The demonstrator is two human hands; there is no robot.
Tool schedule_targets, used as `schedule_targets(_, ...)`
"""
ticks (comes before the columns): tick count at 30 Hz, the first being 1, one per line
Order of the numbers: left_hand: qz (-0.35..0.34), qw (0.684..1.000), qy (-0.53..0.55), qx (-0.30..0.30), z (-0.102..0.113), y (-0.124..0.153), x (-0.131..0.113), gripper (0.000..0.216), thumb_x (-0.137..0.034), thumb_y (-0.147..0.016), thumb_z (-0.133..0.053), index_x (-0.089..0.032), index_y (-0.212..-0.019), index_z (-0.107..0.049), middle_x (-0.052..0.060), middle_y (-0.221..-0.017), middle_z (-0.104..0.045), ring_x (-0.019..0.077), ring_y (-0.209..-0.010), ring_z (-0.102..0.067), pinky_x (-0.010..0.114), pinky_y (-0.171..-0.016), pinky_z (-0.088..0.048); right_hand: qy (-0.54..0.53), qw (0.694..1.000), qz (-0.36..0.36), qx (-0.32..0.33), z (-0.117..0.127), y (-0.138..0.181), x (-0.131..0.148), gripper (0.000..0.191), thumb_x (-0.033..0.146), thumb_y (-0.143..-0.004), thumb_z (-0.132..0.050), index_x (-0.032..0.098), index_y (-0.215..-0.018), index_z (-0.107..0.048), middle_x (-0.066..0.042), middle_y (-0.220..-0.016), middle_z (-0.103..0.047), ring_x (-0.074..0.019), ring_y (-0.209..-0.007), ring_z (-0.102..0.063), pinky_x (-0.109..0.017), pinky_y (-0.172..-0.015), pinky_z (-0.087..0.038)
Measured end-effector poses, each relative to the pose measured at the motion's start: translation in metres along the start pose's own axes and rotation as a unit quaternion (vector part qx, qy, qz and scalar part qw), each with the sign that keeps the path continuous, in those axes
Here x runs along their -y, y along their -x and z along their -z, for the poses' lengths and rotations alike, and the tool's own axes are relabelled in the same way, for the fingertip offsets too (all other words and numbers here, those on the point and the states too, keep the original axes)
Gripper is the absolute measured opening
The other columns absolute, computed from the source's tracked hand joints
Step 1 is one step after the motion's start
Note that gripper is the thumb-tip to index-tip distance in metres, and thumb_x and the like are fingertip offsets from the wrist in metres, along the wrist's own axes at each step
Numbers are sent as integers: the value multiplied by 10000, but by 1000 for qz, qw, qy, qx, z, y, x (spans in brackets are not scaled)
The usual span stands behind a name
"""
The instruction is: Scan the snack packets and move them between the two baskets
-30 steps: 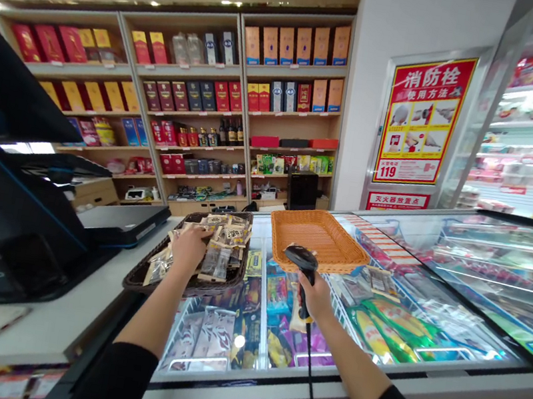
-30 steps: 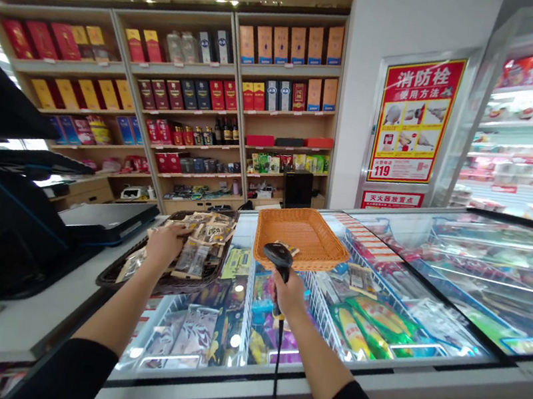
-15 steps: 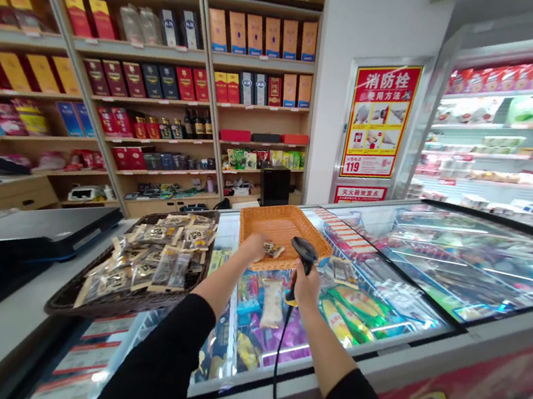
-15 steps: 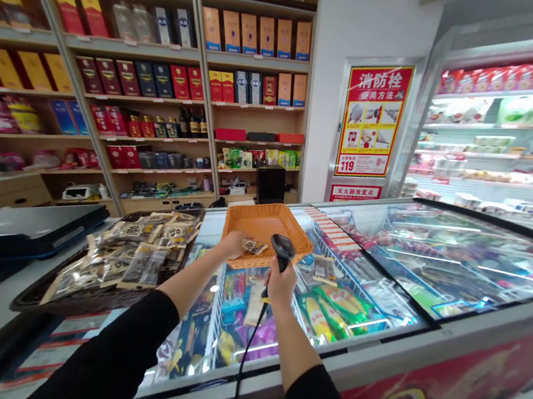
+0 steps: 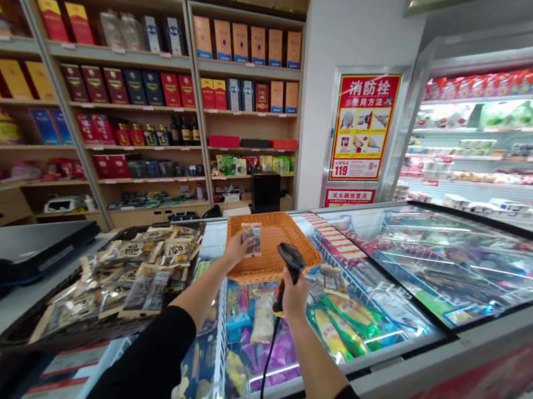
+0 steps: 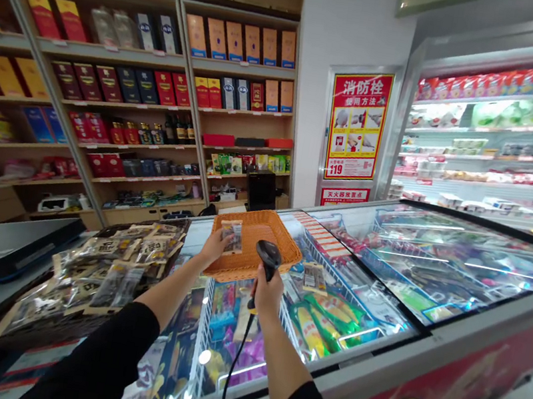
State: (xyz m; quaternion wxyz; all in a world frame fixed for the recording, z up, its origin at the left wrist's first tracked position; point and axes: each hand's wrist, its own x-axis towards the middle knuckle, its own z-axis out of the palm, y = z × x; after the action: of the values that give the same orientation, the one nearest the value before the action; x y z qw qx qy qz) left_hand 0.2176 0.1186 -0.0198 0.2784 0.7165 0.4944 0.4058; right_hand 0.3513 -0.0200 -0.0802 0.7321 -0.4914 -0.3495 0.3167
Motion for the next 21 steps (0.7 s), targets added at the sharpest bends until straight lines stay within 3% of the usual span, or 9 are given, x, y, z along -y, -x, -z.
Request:
schedule_targets(3,28,990,137,26,26,10,1,369,-395,-744,-681,-151,-1021,-686,71,-929,-732,213,-855,-676,299,-731,-532,-60,995,-11,76,-4,9,2,375,578,-757,-582,215,-755,-487,70,-456,-489,-117,-307,-437,-235,-318,-349)
schedule_targets(5,45,988,148,13,44,21,5,385,-424,-649,-751,-152,-921,-723,46,-804,-730,219,-796,-673,279,-670,-523,-90,984,-17,156,-7,20,5,380,568,-749,-594,205,-820,-506,71,-481,-506,-106,-309,-430,-223,-313,-342)
schedule_targets(8,53,983,175,-19,60,38,14,392,-438,-565,-793,-159,-832,-727,35,-731,-713,210,-773,-666,256,-643,-502,-72,967,-7,246,-10,35,10,357,543,-767,-595,201,-736,-496,61,-466,-495,-91,-312,-418,-212,-323,-338)
schedule_targets(13,78,939,334,-10,60,49,20,538,-429,-478,-841,-170,-922,-683,61,-866,-715,188,-798,-661,276,-681,-500,19,965,32,259,-9,48,16,320,482,-820,-566,205,-683,-483,61,-431,-470,-97,-317,-427,-211,-334,-350)
schedule_targets(21,100,939,327,-31,60,49,16,480,-398,-495,-827,-189,-904,-687,34,-819,-704,178,-779,-643,245,-620,-469,91,963,78,243,-10,49,12,291,445,-842,-550,201,-695,-492,61,-407,-468,-102,-319,-438,-210,-354,-355)
